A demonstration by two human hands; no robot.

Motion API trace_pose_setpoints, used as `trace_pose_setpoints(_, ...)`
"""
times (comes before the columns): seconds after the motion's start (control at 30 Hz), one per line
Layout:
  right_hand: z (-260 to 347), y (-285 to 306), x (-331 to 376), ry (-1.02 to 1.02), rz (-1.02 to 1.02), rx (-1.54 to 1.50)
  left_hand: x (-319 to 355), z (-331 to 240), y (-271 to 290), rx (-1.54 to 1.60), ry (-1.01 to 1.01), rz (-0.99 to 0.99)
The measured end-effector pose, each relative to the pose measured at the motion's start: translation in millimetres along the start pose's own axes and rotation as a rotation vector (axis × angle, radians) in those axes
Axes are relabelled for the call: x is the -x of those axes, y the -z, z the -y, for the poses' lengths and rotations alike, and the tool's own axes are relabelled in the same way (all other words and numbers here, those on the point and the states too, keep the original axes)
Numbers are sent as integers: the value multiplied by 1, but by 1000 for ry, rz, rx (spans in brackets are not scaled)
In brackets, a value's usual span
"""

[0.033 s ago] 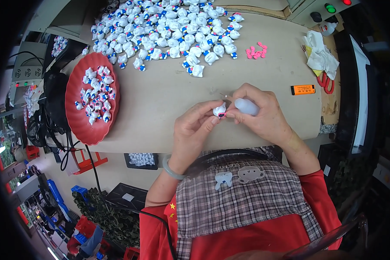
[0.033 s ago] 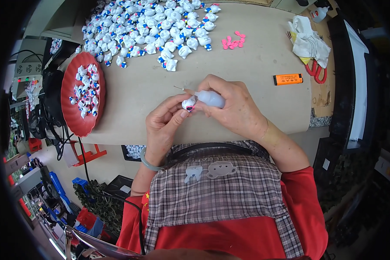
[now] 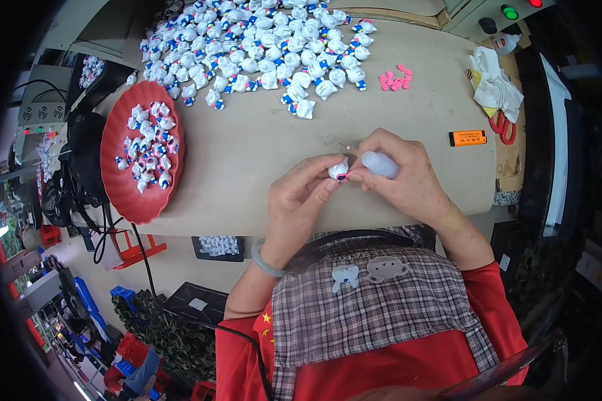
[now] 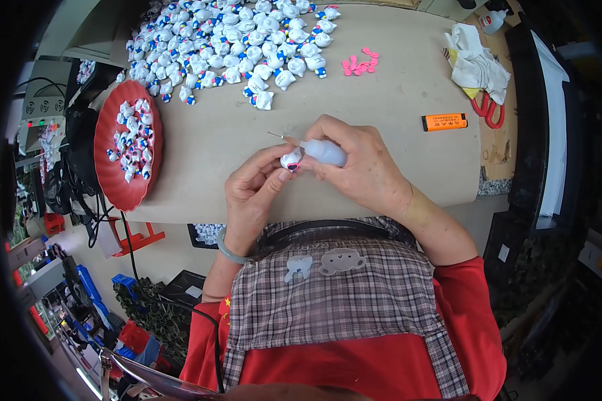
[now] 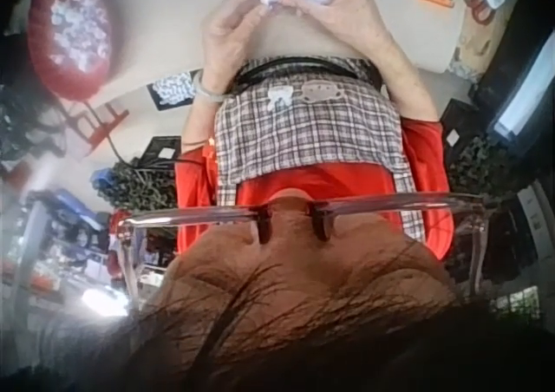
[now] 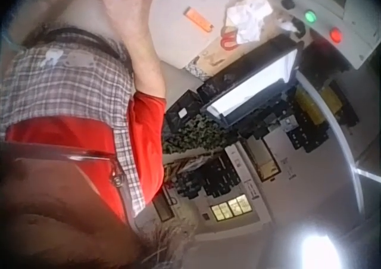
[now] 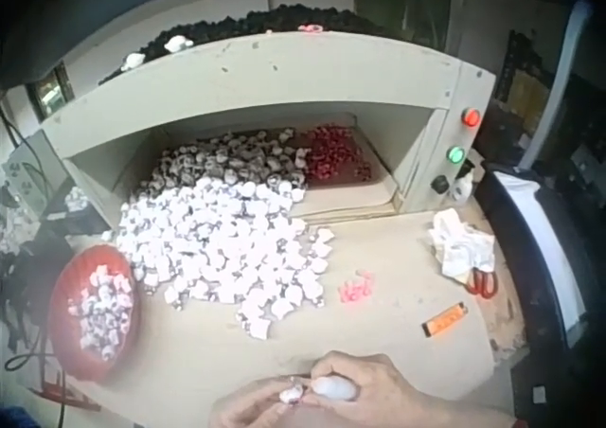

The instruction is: The person assembles plastic figurines by gluing pink bows onto cat heads with a glue bottle.

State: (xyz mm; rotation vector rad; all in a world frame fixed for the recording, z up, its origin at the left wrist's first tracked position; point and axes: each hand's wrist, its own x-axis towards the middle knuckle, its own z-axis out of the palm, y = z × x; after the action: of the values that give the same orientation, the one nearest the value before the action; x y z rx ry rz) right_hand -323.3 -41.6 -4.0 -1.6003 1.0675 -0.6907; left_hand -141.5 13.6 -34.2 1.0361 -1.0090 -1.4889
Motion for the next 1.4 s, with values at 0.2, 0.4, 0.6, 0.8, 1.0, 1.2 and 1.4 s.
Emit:
trace_pose_setpoints(0.2,-2,-8,4,23,-91,84,1,3,-3,-204,-117,12)
trace_pose_setpoints(0.4,-3,-12,7,86,-152,154,2,7,-8,-119,-98,-93)
trace_pose_setpoints(0.6,-10,-20,10,107,-194,113,4,11,-6,-169,-195,-48)
trace_pose_setpoints(0.8,-19,-23,10,79,-238,76,0,13,-9,-98,-156,-66)
trace_pose_setpoints(1.0,-9,-25,6,-27,-195,-68,3,12,-4,-75,-170,-77)
trace_pose_setpoints(1.2,-8,-15,3,-57,-128,-231,-3,4,-4,100,-88,-52)
trace_pose_setpoints(1.4,3,-7,1,-137,-30,-449,-3,1,5,401,65,-15)
